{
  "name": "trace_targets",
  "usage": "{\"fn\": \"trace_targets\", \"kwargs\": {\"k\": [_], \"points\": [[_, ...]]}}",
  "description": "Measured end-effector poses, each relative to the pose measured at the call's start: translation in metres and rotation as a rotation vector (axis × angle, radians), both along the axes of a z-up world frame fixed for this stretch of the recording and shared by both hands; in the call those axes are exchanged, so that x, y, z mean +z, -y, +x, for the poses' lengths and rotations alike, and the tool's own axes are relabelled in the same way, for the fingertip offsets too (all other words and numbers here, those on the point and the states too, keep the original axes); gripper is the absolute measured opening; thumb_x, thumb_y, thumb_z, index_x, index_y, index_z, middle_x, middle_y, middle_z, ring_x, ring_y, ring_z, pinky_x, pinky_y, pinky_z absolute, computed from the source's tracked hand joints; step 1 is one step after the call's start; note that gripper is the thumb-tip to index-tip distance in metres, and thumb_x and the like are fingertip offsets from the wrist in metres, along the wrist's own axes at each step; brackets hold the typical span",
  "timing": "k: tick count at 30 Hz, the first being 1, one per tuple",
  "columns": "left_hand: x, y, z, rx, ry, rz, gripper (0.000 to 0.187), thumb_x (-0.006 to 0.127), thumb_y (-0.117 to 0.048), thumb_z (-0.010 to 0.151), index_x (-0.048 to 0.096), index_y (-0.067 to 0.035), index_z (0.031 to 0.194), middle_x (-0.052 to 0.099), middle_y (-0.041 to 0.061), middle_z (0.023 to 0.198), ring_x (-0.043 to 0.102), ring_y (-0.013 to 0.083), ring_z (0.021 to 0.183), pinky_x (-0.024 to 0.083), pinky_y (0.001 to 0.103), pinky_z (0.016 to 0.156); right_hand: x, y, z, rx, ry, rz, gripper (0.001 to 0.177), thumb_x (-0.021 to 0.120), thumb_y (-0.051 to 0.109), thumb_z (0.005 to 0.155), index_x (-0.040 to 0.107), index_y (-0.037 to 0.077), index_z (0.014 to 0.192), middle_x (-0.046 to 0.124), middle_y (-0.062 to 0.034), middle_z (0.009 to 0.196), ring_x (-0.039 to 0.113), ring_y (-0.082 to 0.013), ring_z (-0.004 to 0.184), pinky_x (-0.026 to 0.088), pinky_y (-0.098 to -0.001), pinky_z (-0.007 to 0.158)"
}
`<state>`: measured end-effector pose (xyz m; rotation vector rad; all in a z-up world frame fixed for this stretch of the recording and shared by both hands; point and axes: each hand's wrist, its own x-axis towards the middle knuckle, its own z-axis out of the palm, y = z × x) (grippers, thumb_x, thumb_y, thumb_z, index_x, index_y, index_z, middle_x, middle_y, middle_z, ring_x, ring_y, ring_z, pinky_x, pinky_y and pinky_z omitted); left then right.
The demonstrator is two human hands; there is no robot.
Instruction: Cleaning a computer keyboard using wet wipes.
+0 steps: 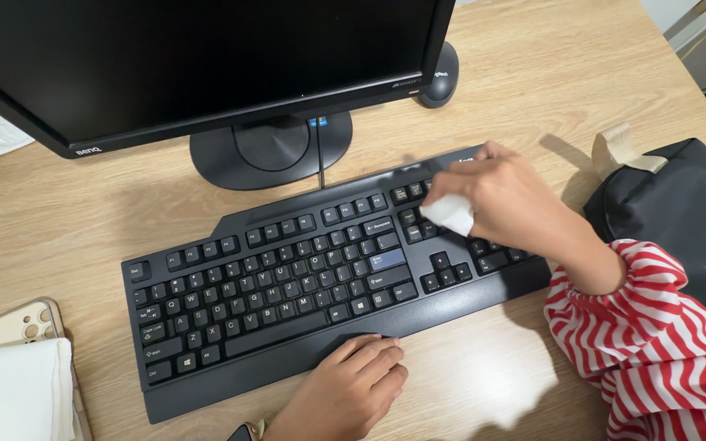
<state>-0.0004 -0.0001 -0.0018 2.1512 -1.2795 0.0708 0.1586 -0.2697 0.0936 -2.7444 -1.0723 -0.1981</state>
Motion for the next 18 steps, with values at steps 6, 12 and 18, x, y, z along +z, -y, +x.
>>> {"fn": "trace_targets", "kwargs": {"k": [6,12,18], "points": [[-0.001,0.001,-0.001,0.008,-0.061,-0.021,0.017,0.069,-0.014,0.095,0.068,0.001,0.103,0.068,0.014,0.119,0.063,0.0277,0.121,0.047,0.041,0.108,-0.006,0.0,-0.005,-0.225,-0.144,0.129,0.022,0.081,0.016,0.075,0.076,0.011,0.096,0.075,-0.0086,0.073,0.074,-0.0242,0.066,0.056,-0.0392,0.081],[0.0,0.0,0.0,-0.002,-0.037,-0.028,0.018,0.069,-0.014,0.094,0.067,0.001,0.104,0.068,0.015,0.119,0.063,0.0283,0.121,0.047,0.041,0.108,-0.003,-0.011,-0.011,-0.181,-0.172,0.176,0.018,0.08,0.014,0.075,0.073,0.007,0.09,0.073,-0.014,0.07,0.074,-0.0292,0.067,0.057,-0.0387,0.064],[0.001,0.0,0.0,-0.009,-0.024,-0.026,0.019,0.067,-0.014,0.094,0.067,0.002,0.105,0.068,0.015,0.12,0.062,0.0295,0.122,0.047,0.042,0.108,-0.011,-0.019,-0.013,-0.205,-0.151,0.137,0.019,0.079,0.011,0.071,0.073,0.007,0.089,0.073,-0.0148,0.068,0.073,-0.0319,0.065,0.057,-0.041,0.067]]}}
